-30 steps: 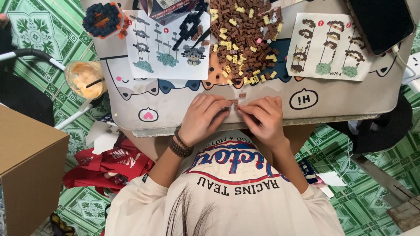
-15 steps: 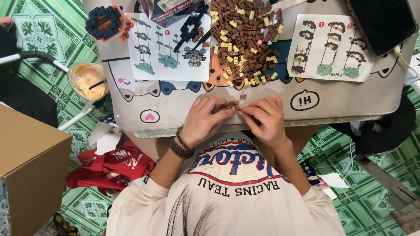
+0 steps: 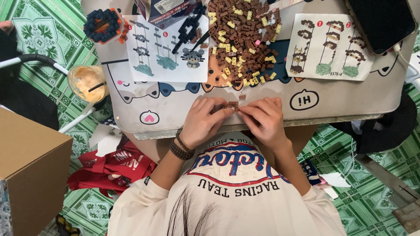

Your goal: The person assembles small interlocking plastic bricks by hand, following a printed instruction sheet. They pick up individual bricks, connect them into small sections, and occasionally refer to the guide while building.

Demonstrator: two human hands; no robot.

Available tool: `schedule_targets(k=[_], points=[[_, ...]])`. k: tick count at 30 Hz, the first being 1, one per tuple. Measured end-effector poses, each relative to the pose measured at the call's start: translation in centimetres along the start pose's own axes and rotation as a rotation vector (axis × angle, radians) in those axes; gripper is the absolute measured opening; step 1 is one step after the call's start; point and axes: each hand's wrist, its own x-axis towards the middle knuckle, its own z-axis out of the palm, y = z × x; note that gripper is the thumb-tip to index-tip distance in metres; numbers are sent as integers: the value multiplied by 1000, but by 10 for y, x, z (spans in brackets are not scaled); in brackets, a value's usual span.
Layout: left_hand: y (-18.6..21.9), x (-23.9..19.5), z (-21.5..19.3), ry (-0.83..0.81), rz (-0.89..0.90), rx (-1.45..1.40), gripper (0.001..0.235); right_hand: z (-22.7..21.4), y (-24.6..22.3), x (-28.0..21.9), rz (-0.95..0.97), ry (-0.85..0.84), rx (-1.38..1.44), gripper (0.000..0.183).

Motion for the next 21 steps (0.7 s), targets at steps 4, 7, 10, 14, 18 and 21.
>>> schedule_targets(k=[4,7,10,14,18,21], points=[[0,-1,0,-7,5,25,16,1,1,0,-10,19,11,7],[0,-1,-1,-18,1,19,16,2,1,-1,-9,15,-4,8],[1,0,-2,-21,7,21,19,2,1,-1,-13,12,-11,9],[1,0,-2,-30,-3,14,19,2,2,-2,-17,19,-12,8],[1,1,-4,-41,-4,2,19,3,3,-4,-15,14,-18,8],[1,0,-4,-28,-1,11,19,3,3,-5,-25,16,-29,8]])
